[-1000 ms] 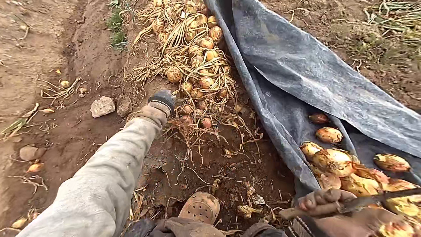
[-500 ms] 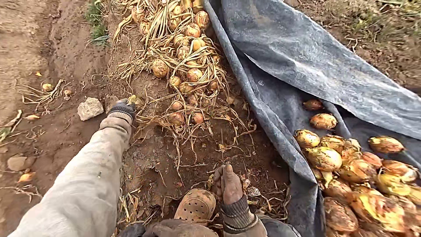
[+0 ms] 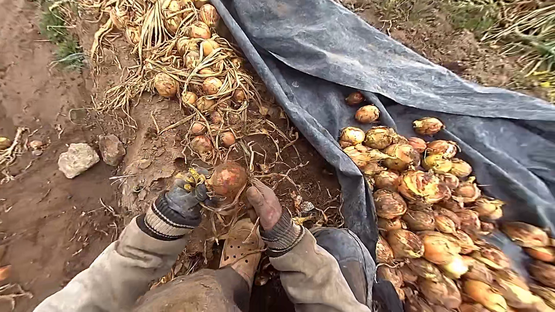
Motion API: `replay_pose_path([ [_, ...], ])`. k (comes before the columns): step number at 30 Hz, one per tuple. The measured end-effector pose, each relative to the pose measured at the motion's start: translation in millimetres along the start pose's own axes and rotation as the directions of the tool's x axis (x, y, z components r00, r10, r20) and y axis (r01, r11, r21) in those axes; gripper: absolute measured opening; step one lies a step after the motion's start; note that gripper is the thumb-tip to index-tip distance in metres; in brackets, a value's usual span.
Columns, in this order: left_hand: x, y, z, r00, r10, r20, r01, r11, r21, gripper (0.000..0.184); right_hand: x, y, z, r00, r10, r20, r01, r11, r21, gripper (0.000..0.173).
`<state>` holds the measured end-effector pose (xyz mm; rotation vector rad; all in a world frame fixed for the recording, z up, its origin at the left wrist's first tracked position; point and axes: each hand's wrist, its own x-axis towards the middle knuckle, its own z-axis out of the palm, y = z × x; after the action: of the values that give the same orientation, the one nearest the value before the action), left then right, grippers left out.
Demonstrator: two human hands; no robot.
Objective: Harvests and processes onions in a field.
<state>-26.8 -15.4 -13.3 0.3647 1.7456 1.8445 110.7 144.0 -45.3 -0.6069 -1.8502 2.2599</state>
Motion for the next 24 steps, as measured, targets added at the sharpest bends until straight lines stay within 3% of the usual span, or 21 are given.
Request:
replay_pose_path([
  [2,-6.1,-1.6,5.2,0.983,-0.019,0.182,0.015,1.0,0.022,0.024,-4.6,-12.4,-4.9,0.996,-0.069,-0.059,0.072,0.996,0.043,0.075],
  [4,-7.6,3.6,10.5,0.973,-0.053,0.225,0.036,0.996,0.08,0.034,-7.3,-15.9,-8.2,0.99,-0.049,-0.129,0.05,0.999,0.01,0.075],
  [6,-7.2,14.5,16.0,0.982,-0.013,0.189,-0.042,0.958,0.284,0.027,-7.4,-18.2,-7.6,0.984,0.047,-0.174,-0.05,0.999,-0.011,0.072],
  [8,-4.0,25.2,19.6,0.988,0.068,0.138,-0.13,0.845,0.518,0.012,-5.3,-13.9,-7.0,0.977,0.128,-0.169,-0.134,0.991,-0.025,0.071],
  [11,13.4,28.9,25.4,0.983,0.174,-0.065,-0.086,0.734,0.673,0.017,-0.5,-4.9,-8.2,0.954,0.264,-0.143,-0.25,0.963,0.103,0.067],
  [13,30.3,28.9,29.2,0.969,0.222,-0.109,-0.08,0.697,0.712,0.023,3.6,3.8,-15.7,0.932,0.333,-0.146,-0.329,0.943,0.053,0.07],
  [15,39.9,33.2,36.2,0.972,0.229,0.054,-0.187,0.613,0.768,0.024,9.5,10.1,-25.5,0.899,0.432,-0.069,-0.436,0.875,-0.21,0.075],
  [17,45.3,43.6,49.1,0.941,0.062,0.333,-0.327,0.422,0.846,0.024,13.1,12.8,-27.0,0.88,0.474,-0.017,-0.454,0.832,-0.32,0.076],
  [19,51.3,49.6,73.4,0.858,-0.157,0.489,-0.445,0.247,0.861,0.027,12.9,8.7,-27.3,0.899,0.427,-0.1,-0.438,0.878,-0.193,0.072],
  [20,56.3,48.4,85.3,0.83,-0.167,0.533,-0.494,0.223,0.84,0.028,12.4,1.5,-29.7,0.902,0.402,-0.155,-0.414,0.909,-0.053,0.07],
  [22,77.5,45.8,98.2,0.84,-0.025,0.542,-0.519,0.255,0.816,0.03,10.2,-17.8,-40.3,0.899,0.337,-0.279,-0.305,0.94,0.155,0.071],
  [24,107.4,51.9,88.6,0.902,0.082,0.424,-0.43,0.243,0.869,0.03,3.7,-37.0,-56.3,0.877,0.15,-0.457,-0.042,0.97,0.237,0.067],
])
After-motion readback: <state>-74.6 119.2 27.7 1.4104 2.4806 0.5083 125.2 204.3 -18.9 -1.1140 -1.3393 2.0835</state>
